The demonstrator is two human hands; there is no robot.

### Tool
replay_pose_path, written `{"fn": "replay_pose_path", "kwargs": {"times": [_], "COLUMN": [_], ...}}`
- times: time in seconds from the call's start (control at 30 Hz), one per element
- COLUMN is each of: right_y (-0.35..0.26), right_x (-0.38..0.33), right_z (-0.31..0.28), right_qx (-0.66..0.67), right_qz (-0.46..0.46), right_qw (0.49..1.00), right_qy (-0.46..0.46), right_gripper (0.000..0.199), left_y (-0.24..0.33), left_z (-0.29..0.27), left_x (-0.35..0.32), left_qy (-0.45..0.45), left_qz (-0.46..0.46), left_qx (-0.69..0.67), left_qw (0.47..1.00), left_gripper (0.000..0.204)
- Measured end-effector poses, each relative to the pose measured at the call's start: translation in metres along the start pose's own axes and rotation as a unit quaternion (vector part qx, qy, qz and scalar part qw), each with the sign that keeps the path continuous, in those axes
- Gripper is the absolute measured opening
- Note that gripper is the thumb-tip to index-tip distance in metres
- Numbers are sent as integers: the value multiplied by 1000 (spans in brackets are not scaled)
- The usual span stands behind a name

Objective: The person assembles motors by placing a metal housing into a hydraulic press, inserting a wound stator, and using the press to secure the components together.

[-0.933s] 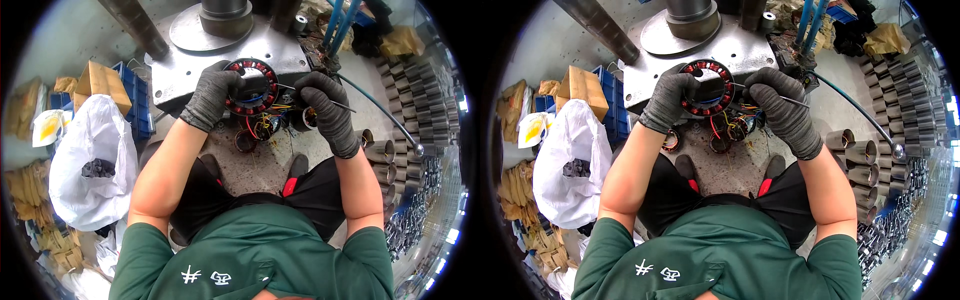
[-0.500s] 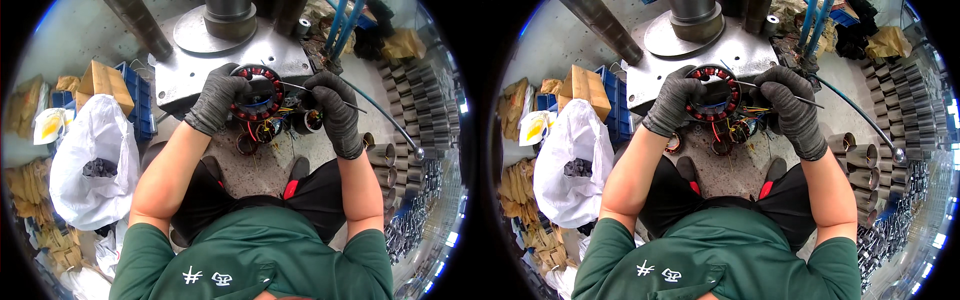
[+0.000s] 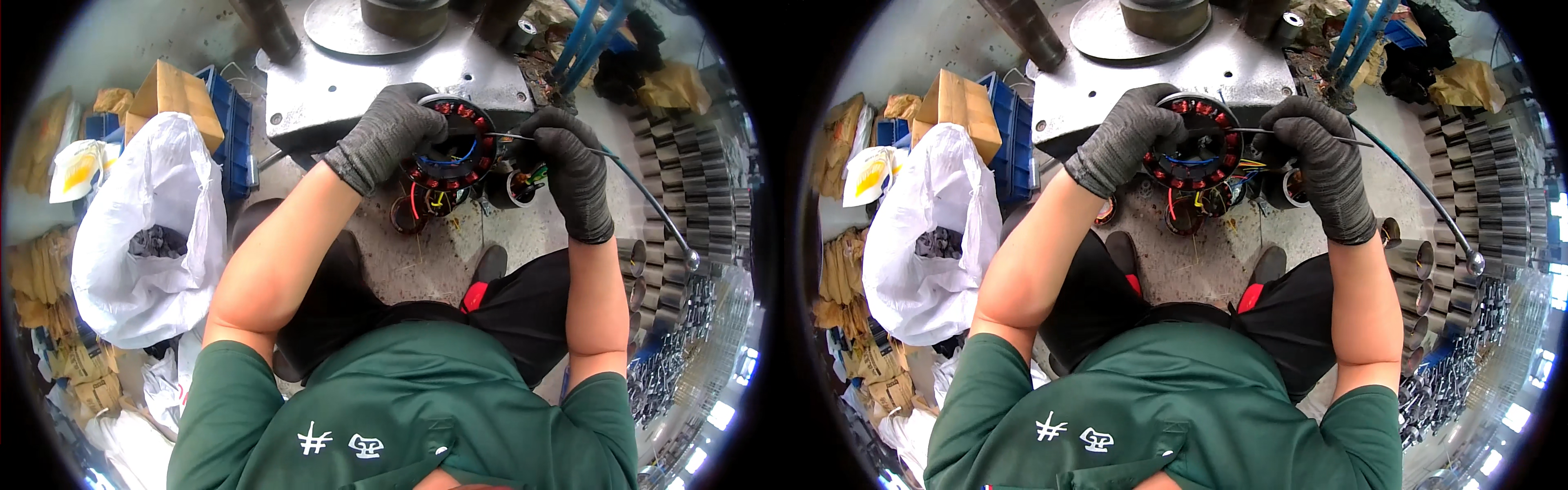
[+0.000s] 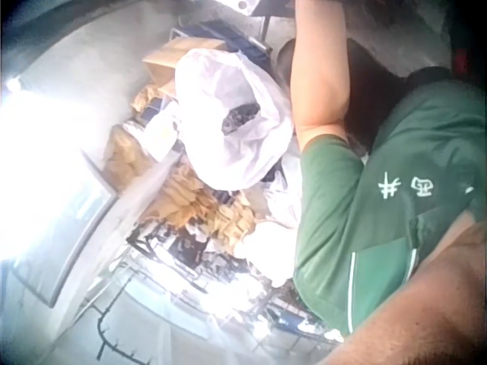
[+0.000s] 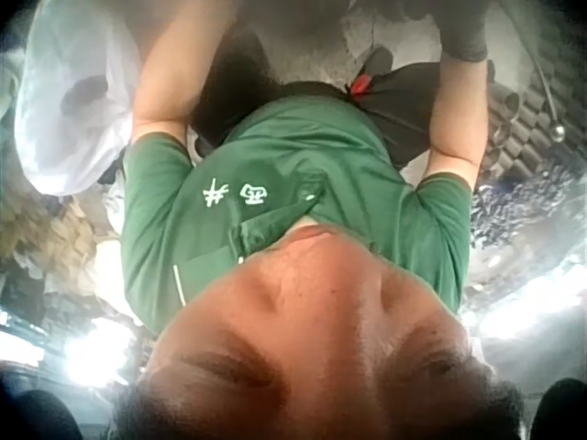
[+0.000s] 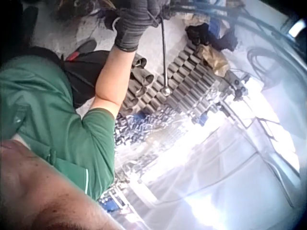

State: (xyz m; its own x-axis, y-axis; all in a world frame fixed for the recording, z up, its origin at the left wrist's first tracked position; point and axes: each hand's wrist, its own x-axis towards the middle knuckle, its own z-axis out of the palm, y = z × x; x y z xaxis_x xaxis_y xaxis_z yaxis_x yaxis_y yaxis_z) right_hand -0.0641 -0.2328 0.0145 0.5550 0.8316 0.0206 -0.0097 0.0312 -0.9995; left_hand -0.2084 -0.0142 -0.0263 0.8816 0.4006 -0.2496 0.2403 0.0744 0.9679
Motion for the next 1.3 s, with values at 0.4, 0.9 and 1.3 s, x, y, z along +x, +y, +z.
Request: {"fn": "replay_pose_path", "kwargs": {"times": [0.4, 0.9, 1.3], "right_y": [-12, -1, -3], "right_x": [-18, -6, -14], "right_z": [9, 1, 16], "right_qx": [141, -4, -111], "right_qz": [-18, -66, -84], "right_qw": [982, 998, 990], "right_qy": [-124, 2, -19], "right_gripper": [30, 21, 15], "left_y": [1, -2, -6], "left_z": [2, -9, 2], "left_x": [1, 3, 3], "left_qy": [76, -48, -6], "left_qz": [45, 39, -2], "left_qx": [138, -19, -42], "left_qw": [987, 998, 999], "left_gripper": [40, 26, 38]}}
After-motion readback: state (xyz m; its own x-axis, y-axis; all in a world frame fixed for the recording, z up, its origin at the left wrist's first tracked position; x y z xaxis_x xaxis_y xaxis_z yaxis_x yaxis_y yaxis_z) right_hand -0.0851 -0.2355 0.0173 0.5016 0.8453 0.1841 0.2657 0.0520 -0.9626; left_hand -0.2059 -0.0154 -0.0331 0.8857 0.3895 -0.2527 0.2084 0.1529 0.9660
